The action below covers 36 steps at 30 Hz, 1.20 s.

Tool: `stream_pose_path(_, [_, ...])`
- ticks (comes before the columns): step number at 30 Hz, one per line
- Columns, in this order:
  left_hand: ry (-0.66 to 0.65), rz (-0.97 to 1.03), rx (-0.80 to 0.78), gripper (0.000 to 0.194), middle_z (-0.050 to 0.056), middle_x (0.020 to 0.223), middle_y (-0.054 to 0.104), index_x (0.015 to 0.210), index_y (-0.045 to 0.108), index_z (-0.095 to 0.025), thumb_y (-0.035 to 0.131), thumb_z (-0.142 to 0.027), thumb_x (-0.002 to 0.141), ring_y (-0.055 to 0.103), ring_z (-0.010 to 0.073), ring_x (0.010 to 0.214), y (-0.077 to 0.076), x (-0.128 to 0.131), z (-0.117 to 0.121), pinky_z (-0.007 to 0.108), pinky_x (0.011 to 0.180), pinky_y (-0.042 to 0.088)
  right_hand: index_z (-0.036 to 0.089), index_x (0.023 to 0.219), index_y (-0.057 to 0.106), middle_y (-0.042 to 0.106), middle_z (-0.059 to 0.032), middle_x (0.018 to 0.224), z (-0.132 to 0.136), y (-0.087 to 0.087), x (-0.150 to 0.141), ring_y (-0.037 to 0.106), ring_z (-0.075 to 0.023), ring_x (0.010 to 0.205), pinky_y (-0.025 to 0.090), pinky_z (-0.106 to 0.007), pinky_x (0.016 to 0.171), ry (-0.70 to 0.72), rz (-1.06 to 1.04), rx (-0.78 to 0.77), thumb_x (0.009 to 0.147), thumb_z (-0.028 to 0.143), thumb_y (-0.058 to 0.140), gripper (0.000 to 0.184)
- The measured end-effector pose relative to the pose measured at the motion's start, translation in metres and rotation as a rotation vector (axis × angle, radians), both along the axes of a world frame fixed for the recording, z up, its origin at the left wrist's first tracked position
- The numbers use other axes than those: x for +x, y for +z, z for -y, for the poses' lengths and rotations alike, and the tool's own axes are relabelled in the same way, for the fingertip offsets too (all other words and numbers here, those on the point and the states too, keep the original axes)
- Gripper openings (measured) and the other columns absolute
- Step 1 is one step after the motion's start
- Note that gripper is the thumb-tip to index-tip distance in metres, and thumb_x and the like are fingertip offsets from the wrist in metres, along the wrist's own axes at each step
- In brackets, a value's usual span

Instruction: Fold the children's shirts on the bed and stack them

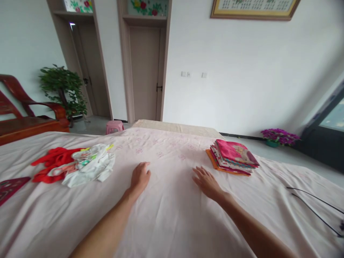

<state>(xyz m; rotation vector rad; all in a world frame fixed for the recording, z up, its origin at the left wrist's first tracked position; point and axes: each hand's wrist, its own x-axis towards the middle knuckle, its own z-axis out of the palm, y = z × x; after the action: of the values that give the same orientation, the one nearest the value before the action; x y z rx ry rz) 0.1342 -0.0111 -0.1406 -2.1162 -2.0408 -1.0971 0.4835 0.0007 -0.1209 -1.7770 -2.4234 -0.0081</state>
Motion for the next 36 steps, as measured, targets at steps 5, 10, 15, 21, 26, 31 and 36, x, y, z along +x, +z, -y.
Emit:
stream_pose_path(5, [0.281, -0.026, 0.027, 0.036, 0.025, 0.129, 0.057, 0.118, 0.062, -0.010, 0.046, -0.014, 0.086, 0.049, 0.0347, 0.127, 0.025, -0.085, 0.004, 0.056, 0.107, 0.034, 0.028, 0.151, 0.038, 0.034, -0.0051, 0.158, 0.023, -0.021, -0.013, 0.024, -0.0239, 0.148, 0.017, -0.048, 0.120, -0.019, -0.002, 0.008, 0.098, 0.045, 0.032, 0.056])
stream_pose_path(10, [0.702, -0.097, -0.062, 0.027, 0.024, 0.136, 0.052, 0.108, 0.062, -0.009, 0.051, -0.018, 0.086, 0.042, 0.0414, 0.131, 0.046, -0.170, 0.030, 0.061, 0.098, 0.038, 0.029, 0.148, 0.043, 0.040, -0.0054, 0.154, 0.022, -0.019, -0.016, 0.031, -0.0246, 0.145, 0.020, -0.048, 0.119, -0.038, -0.007, 0.063, 0.097, 0.044, 0.033, 0.053])
stream_pose_path(15, [0.687, -0.031, -0.059, 0.034, 0.018, 0.116, 0.063, 0.112, 0.061, -0.005, 0.040, -0.021, 0.091, 0.057, 0.0342, 0.115, 0.069, -0.190, 0.038, 0.050, 0.093, 0.045, 0.027, 0.146, 0.046, 0.043, -0.0060, 0.152, 0.024, -0.018, -0.017, 0.035, -0.0255, 0.142, 0.023, -0.047, 0.118, -0.026, -0.019, 0.094, 0.097, 0.043, 0.032, 0.053])
stream_pose_path(21, [0.335, 0.122, 0.188, 0.032, 0.014, 0.120, 0.066, 0.117, 0.059, -0.014, 0.044, -0.025, 0.091, 0.060, 0.0247, 0.114, 0.088, -0.093, 0.025, 0.038, 0.099, 0.046, 0.027, 0.144, 0.048, 0.044, -0.0059, 0.151, 0.025, -0.015, -0.016, 0.036, -0.0253, 0.142, 0.024, -0.046, 0.117, -0.027, -0.048, 0.086, 0.097, 0.042, 0.035, 0.051])
stream_pose_path(26, [-0.372, 0.081, 0.079, 0.030, 0.006, 0.117, 0.069, 0.121, 0.059, -0.024, 0.044, -0.031, 0.095, 0.064, 0.0179, 0.108, 0.076, 0.011, 0.053, 0.032, 0.093, 0.050, 0.023, 0.143, 0.049, 0.045, -0.0065, 0.151, 0.026, -0.012, -0.011, 0.037, -0.0234, 0.141, 0.023, -0.041, 0.118, -0.025, -0.096, 0.055, 0.099, 0.040, 0.032, 0.051])
stream_pose_path(31, [-0.175, 0.004, 0.080, 0.028, 0.009, 0.115, 0.069, 0.113, 0.063, -0.021, 0.044, -0.025, 0.092, 0.062, 0.0210, 0.111, 0.032, 0.017, 0.054, 0.037, 0.100, 0.046, 0.021, 0.139, 0.054, 0.050, -0.0072, 0.147, 0.028, -0.010, -0.008, 0.041, -0.0222, 0.137, 0.024, -0.037, 0.117, -0.026, -0.149, 0.055, 0.099, 0.034, 0.033, 0.047])
stream_pose_path(36, [-0.065, 0.029, -0.018, 0.033, 0.009, 0.114, 0.070, 0.111, 0.065, -0.018, 0.042, -0.025, 0.089, 0.064, 0.0214, 0.108, -0.004, -0.008, 0.038, 0.036, 0.097, 0.048, 0.020, 0.136, 0.056, 0.051, -0.0078, 0.145, 0.031, -0.010, -0.009, 0.042, -0.0222, 0.136, 0.025, -0.036, 0.115, -0.005, -0.171, 0.092, 0.098, 0.031, 0.039, 0.043])
